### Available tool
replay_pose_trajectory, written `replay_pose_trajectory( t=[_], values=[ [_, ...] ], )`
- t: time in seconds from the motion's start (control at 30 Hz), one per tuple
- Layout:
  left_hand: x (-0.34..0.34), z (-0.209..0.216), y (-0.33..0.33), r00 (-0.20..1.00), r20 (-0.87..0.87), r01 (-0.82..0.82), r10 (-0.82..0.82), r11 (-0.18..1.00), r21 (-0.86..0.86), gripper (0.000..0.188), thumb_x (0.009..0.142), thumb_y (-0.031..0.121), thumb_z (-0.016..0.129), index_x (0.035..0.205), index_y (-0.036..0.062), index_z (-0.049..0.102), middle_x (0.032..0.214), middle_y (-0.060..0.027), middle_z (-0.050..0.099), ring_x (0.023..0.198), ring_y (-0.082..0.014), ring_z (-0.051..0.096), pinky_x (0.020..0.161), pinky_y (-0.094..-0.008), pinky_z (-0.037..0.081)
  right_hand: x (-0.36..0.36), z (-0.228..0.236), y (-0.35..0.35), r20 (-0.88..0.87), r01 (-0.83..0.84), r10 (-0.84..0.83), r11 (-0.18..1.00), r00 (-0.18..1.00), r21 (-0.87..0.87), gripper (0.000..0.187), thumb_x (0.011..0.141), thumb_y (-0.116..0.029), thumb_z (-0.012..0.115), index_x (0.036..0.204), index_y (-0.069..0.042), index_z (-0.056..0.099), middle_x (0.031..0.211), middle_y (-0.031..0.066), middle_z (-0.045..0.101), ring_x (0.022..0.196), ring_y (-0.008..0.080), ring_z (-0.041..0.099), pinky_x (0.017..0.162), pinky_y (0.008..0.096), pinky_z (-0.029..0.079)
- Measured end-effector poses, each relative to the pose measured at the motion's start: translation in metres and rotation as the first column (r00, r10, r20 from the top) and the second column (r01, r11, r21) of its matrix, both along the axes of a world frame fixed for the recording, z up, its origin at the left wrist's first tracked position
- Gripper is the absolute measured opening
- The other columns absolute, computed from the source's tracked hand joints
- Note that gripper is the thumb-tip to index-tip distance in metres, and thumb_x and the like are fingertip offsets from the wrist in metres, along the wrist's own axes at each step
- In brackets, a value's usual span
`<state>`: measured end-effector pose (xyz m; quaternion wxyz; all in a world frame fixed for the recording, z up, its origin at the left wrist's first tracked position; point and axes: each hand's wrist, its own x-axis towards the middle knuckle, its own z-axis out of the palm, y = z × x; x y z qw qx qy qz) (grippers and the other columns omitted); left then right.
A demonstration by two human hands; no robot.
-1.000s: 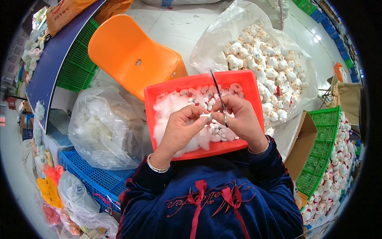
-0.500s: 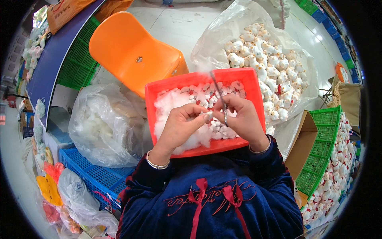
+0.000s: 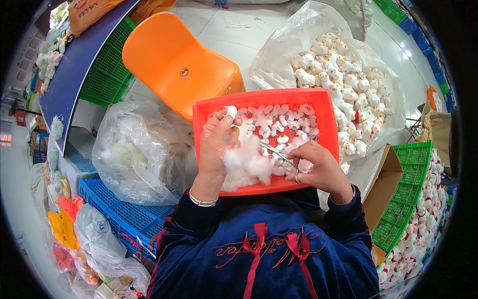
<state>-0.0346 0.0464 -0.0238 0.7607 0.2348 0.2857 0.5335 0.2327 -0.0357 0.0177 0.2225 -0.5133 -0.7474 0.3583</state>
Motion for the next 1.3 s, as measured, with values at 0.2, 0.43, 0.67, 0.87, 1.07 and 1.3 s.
replay_pose_trajectory(
  t=[0.2, 0.43, 0.67, 0.87, 1.07, 1.3],
  values=[
    [0.005, 0.001, -0.001, 0.994, 0.112, -0.011, 0.014, 1.0, -0.028, 0.016, 0.103, 0.013, 0.058, 0.117, 0.0069, 0.064, 0.1, -0.007, 0.068, 0.058, -0.0068, 0.048, 0.055, -0.0206, 0.044, -0.021, 0.002, 0.004, 0.016, -0.077, 0.076, 0.995, 0.997, 0.064, 0.042, 0.075, -0.018, 0.084, 0.113, -0.005, 0.07, 0.088, 0.0094, 0.067, 0.092, 0.0312, 0.062, 0.083, 0.0403, 0.05],
    [0.012, 0.013, -0.015, 0.99, 0.132, 0.065, -0.06, 0.997, -0.036, 0.015, 0.103, 0.014, 0.059, 0.115, 0.0068, 0.063, 0.099, -0.0054, 0.064, 0.075, -0.0082, 0.057, 0.064, -0.023, 0.049, -0.028, -0.005, 0.006, -0.025, -0.117, 0.117, 0.993, 0.993, -0.019, 0.027, 0.078, -0.016, 0.081, 0.1, -0.004, 0.072, 0.079, 0.0101, 0.066, 0.081, 0.0312, 0.063, 0.075, 0.0419, 0.051],
    [0.005, 0.0, -0.007, 0.975, -0.156, -0.159, 0.158, 0.987, 0.007, 0.009, 0.102, 0.014, 0.06, 0.11, 0.0092, 0.063, 0.092, -0.0018, 0.064, 0.064, -0.0037, 0.05, 0.053, -0.0186, 0.042, -0.003, 0.003, 0.001, -0.076, -0.114, 0.108, 0.99, 0.991, -0.084, 0.035, 0.072, -0.009, 0.084, 0.106, -0.004, 0.075, 0.081, 0.0084, 0.067, 0.079, 0.027, 0.064, 0.073, 0.0379, 0.051],
    [-0.001, -0.001, -0.011, 0.929, -0.348, -0.084, 0.123, 0.988, 0.127, 0.016, 0.098, 0.006, 0.067, 0.114, 0.0029, 0.065, 0.097, -0.0096, 0.072, 0.07, -0.0052, 0.054, 0.066, -0.0198, 0.045, 0.002, 0.0, -0.007, -0.223, 0.059, -0.085, 0.991, 0.971, -0.12, 0.034, 0.077, -0.015, 0.085, 0.107, -0.002, 0.074, 0.082, 0.0113, 0.069, 0.072, 0.0214, 0.066, 0.067, 0.0327, 0.052],
    [0.007, 0.009, -0.015, 0.933, -0.353, -0.026, 0.07, 0.991, 0.128, 0.019, 0.099, 0.008, 0.068, 0.116, 0.0019, 0.064, 0.099, -0.0113, 0.072, 0.07, -0.0053, 0.053, 0.065, -0.0201, 0.044, -0.011, -0.006, -0.006, -0.181, 0.091, -0.12, 0.982, 0.976, -0.164, 0.041, 0.074, -0.017, 0.086, 0.109, -0.002, 0.073, 0.088, 0.0115, 0.07, 0.079, 0.0241, 0.067, 0.071, 0.0345, 0.053],
    [0.015, 0.005, -0.011, 0.978, -0.199, -0.067, 0.067, 0.998, 0.009, 0.016, 0.102, 0.013, 0.063, 0.114, 0.0034, 0.064, 0.098, -0.0057, 0.068, 0.069, -0.0061, 0.053, 0.061, -0.0193, 0.045, -0.028, 0.01, 0.001, 0.062, -0.069, 0.06, 0.986, 0.996, 0.155, 0.048, 0.073, -0.027, 0.085, 0.113, -0.005, 0.071, 0.092, 0.0106, 0.065, 0.092, 0.0296, 0.062, 0.084, 0.0397, 0.05]
  ],
)
